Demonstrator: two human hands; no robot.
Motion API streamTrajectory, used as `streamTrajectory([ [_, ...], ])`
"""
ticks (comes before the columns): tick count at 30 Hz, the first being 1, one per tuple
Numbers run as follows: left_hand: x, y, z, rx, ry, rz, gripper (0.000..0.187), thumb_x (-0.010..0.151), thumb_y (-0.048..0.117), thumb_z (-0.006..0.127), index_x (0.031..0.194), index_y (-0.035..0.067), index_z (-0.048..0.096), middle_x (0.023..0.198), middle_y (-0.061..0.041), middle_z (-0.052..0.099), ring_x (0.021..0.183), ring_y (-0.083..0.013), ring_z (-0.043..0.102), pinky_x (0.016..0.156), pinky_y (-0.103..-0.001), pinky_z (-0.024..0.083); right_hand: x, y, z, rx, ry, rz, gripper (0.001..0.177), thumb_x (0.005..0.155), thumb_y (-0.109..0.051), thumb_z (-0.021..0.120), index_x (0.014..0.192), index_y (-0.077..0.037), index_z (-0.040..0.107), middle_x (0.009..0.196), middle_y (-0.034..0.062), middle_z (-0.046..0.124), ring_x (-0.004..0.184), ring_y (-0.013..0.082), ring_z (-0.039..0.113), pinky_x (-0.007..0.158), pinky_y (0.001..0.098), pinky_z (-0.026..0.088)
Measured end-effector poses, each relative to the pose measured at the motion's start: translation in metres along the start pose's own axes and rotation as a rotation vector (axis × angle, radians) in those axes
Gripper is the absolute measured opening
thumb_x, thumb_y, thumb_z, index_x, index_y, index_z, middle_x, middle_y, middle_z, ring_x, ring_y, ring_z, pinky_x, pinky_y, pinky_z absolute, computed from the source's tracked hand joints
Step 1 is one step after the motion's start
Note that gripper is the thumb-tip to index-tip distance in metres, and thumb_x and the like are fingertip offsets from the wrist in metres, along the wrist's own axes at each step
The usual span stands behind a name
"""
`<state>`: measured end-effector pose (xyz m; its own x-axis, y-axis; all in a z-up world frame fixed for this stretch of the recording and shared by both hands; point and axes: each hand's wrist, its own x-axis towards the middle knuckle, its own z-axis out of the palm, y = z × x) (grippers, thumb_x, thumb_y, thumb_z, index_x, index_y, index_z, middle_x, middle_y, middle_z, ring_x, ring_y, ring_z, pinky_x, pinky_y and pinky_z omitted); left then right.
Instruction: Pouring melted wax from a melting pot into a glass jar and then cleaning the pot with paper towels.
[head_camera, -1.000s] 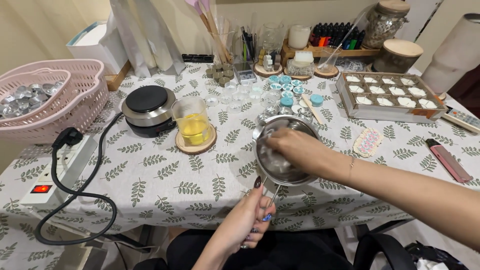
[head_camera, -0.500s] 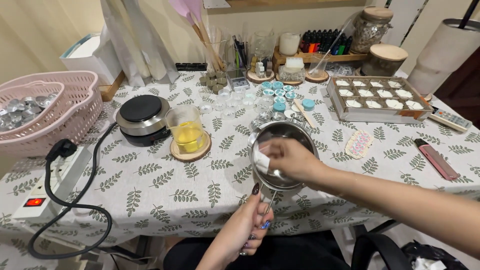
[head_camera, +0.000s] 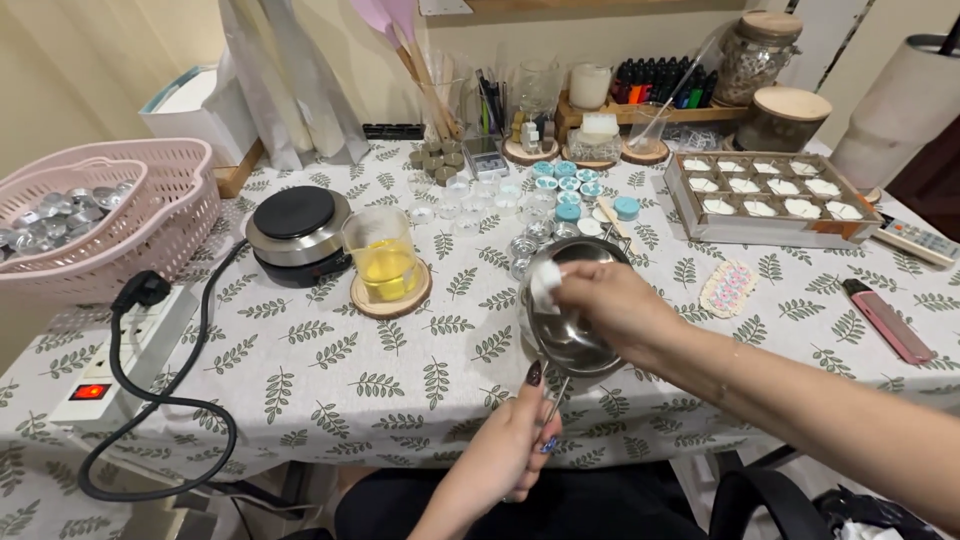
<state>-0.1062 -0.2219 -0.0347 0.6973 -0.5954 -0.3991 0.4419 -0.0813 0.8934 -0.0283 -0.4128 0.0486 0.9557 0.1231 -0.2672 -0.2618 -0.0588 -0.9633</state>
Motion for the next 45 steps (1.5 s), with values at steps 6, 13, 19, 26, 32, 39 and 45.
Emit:
streamTrajectory([
  [6, 0.006, 0.006, 0.010, 0.139, 0.123, -0.066, 0.065, 0.099, 0.072, 0.022, 0.079, 0.015, 0.046, 0.056, 0.005, 0.040, 0.041, -0.0087, 0.037, 0.040, -0.025, 0.035, -0.023, -0.015, 0.023, 0.205, 0.257, 0.064, 0.021, 0.096, -0.016, 0.063, 0.103, 0.001, 0.072, 0.085, 0.0078, 0.072, 0.074, 0.0138, 0.063, 0.076, 0.0291, 0.053],
  [13, 0.013, -0.008, 0.009, 0.098, 0.084, 0.021, 0.065, 0.100, 0.071, 0.021, 0.077, 0.014, 0.043, 0.054, 0.004, 0.035, 0.039, -0.0093, 0.032, 0.037, -0.026, 0.032, 0.001, 0.015, 0.007, 0.345, 0.134, -0.100, 0.014, 0.095, -0.011, 0.069, 0.092, 0.003, 0.068, 0.080, 0.0049, 0.065, 0.070, 0.0141, 0.055, 0.068, 0.0285, 0.046],
  [19, 0.009, -0.001, 0.010, 0.114, 0.087, 0.043, 0.063, 0.101, 0.068, 0.021, 0.077, 0.014, 0.044, 0.055, 0.005, 0.036, 0.038, -0.0095, 0.031, 0.037, -0.027, 0.032, 0.000, 0.011, 0.003, 0.329, 0.136, -0.109, 0.012, 0.095, -0.010, 0.068, 0.090, 0.001, 0.066, 0.078, 0.0015, 0.061, 0.071, 0.0112, 0.054, 0.070, 0.0275, 0.048],
  [26, 0.006, 0.011, 0.008, 0.236, 0.100, 0.034, 0.068, 0.102, 0.069, 0.020, 0.074, 0.011, 0.044, 0.054, 0.004, 0.039, 0.039, -0.0098, 0.035, 0.036, -0.027, 0.034, -0.019, -0.012, 0.016, 0.287, 0.215, -0.028, 0.016, 0.095, -0.015, 0.064, 0.090, -0.001, 0.068, 0.077, 0.0031, 0.062, 0.069, 0.0127, 0.052, 0.069, 0.0283, 0.045],
  [32, 0.003, 0.017, 0.007, 0.308, 0.137, 0.061, 0.071, 0.103, 0.066, 0.020, 0.073, 0.008, 0.048, 0.053, 0.000, 0.044, 0.038, -0.0113, 0.040, 0.035, -0.028, 0.037, 0.000, 0.009, -0.010, 0.273, 0.125, -0.082, 0.019, 0.098, -0.015, 0.064, 0.092, 0.002, 0.068, 0.082, 0.0053, 0.066, 0.073, 0.0134, 0.056, 0.073, 0.0280, 0.048],
  [39, 0.008, 0.006, -0.004, 0.268, 0.129, 0.071, 0.066, 0.103, 0.064, 0.022, 0.076, 0.010, 0.051, 0.053, 0.003, 0.041, 0.037, -0.0111, 0.038, 0.036, -0.029, 0.035, -0.025, 0.025, -0.008, -0.132, 0.003, -0.022, 0.020, 0.089, -0.013, 0.070, 0.104, -0.002, 0.076, 0.088, 0.0100, 0.076, 0.076, 0.0154, 0.067, 0.077, 0.0320, 0.054],
  [45, 0.003, 0.011, -0.011, 0.163, 0.076, 0.015, 0.063, 0.102, 0.067, 0.026, 0.075, 0.014, 0.045, 0.053, 0.007, 0.033, 0.038, -0.0069, 0.027, 0.036, -0.025, 0.024, -0.048, 0.020, -0.033, -1.164, -0.018, -0.488, 0.034, 0.076, -0.016, 0.081, 0.110, -0.017, 0.083, 0.107, -0.0008, 0.080, 0.101, 0.0216, 0.056, 0.090, 0.0345, 0.050],
])
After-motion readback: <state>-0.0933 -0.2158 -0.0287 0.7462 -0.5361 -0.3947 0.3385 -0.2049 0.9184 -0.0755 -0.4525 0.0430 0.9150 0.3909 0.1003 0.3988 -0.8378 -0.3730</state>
